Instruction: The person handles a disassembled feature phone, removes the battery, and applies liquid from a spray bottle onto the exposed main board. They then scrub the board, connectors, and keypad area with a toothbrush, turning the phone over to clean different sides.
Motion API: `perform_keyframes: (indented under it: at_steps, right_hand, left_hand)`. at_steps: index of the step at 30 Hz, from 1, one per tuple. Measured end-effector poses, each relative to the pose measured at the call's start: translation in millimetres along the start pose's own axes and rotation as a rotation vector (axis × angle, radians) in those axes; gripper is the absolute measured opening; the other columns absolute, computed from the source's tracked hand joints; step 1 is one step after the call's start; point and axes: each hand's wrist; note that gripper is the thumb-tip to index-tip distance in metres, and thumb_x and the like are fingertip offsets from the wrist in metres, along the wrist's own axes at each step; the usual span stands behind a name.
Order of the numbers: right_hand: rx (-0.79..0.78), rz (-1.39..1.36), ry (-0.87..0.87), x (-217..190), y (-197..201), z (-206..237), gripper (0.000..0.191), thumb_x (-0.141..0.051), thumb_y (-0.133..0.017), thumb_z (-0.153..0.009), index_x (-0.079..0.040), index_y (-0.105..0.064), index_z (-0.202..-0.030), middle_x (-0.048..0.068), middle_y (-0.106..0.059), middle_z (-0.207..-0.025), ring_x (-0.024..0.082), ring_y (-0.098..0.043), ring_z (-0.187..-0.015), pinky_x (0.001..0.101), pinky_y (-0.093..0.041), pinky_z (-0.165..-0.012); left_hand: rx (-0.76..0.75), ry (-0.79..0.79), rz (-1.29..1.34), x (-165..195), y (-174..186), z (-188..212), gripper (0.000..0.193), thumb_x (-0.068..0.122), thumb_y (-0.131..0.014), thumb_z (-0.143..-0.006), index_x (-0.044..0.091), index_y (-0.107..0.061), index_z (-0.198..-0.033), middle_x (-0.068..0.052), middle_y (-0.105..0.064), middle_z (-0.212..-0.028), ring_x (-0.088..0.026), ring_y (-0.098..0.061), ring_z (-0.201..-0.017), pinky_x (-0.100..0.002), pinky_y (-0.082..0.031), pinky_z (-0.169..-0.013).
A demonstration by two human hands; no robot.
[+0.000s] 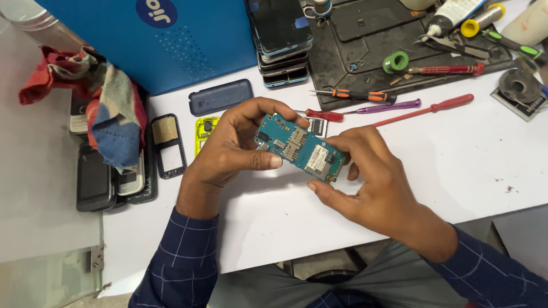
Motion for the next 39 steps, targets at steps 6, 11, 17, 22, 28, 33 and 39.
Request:
perform_keyframes:
  at_steps: [6, 11, 17, 22, 28, 33, 39]
  right_hand:
    - [-0.03, -0.023, -0.015, 1, 3, 4, 0.061, -0.025, -0.089, -0.072, -0.001, -0.065, -0.123, 0.01, -0.063, -0.108, 0.014, -0.066, -0.078, 0.0265, -0.053, -0.057]
    - [-0.075, -0.064, 0.006, 1, 6, 9, 0.058, -0.023, -0.087, -0.075, -0.001, -0.066, -0.125, 0.01, -0.062, -0.107, 0.015, -0.065, -0.082, 0.0262, -0.053, -0.059]
    - [-0.154, 0.016, 0.047, 7, 5, 7, 0.057, -0.026, -0.085, -0.078, -0.002, -0.067, -0.126, 0.008, -0.062, -0.105, 0.015, -0.066, -0.082, 0.0292, -0.055, -0.063]
    - [-0.343, 0.113, -0.208, 8, 2, 4, 0.059, -0.031, -0.084, -0.073, -0.014, -0.07, -0.128, 0.004, -0.063, -0.105, 0.017, -0.063, -0.057, 0.033, -0.054, -0.054]
    - [-0.361, 0.162, -0.086, 7, -5, 3, 0.054, -0.032, -0.083, -0.075, -0.016, -0.07, -0.125, 0.005, -0.061, -0.098, 0.02, -0.064, -0.074, 0.0366, -0.054, -0.064]
    - [-0.429, 0.203, -0.144, 12, -9, 1, 0.057, -0.034, -0.084, -0.074, -0.018, -0.068, -0.127, 0.005, -0.06, -0.096, 0.022, -0.064, -0.077, 0.0379, -0.054, -0.065]
    - [-0.4, 0.177, -0.1, 14, -10, -2, 0.071, -0.035, -0.085, -0.073, -0.013, -0.06, -0.136, 0.009, -0.061, -0.103, 0.025, -0.067, -0.087, 0.0392, -0.055, -0.071]
  left_hand:
    - [0.04, 0.004, -0.079, 2, -6, 10, 0.059, 0.012, -0.09, -0.072, 0.008, -0.066, -0.126, -0.012, -0.074, -0.128, -0.025, -0.068, -0.126, -0.045, -0.051, -0.119]
    - [0.086, 0.034, -0.228, 9, -14, 29, 0.058, 0.01, -0.089, -0.075, 0.008, -0.064, -0.128, -0.01, -0.072, -0.131, -0.023, -0.068, -0.123, -0.041, -0.052, -0.115]
    - [0.195, 0.066, -0.821, 15, -38, 50, 0.076, 0.012, -0.089, -0.067, 0.009, -0.059, -0.137, -0.011, -0.064, -0.135, -0.025, -0.063, -0.124, -0.038, -0.051, -0.105]
    - [0.201, 0.026, -1.069, 12, -52, 55, 0.081, 0.016, -0.089, -0.065, 0.008, -0.056, -0.139, -0.014, -0.062, -0.134, -0.031, -0.057, -0.127, -0.041, -0.05, -0.103]
    - [0.192, 0.034, -1.053, 1, -56, 58, 0.077, 0.015, -0.085, -0.07, 0.01, -0.054, -0.141, -0.008, -0.069, -0.125, -0.028, -0.06, -0.119, -0.039, -0.052, -0.098]
    - [0.186, 0.037, -1.115, -6, -54, 60, 0.074, 0.012, -0.084, -0.072, 0.011, -0.055, -0.14, -0.007, -0.071, -0.118, -0.027, -0.062, -0.111, -0.041, -0.05, -0.098]
    - [0.229, 0.018, -1.109, -15, -51, 61, 0.075, 0.011, -0.08, -0.073, 0.006, -0.052, -0.142, -0.009, -0.073, -0.114, -0.028, -0.066, -0.104, -0.042, -0.048, -0.095]
Point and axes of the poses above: each hand's wrist, its own z-axis away from the middle knuckle, its own y-axis out of the back of the hand, x = y × z
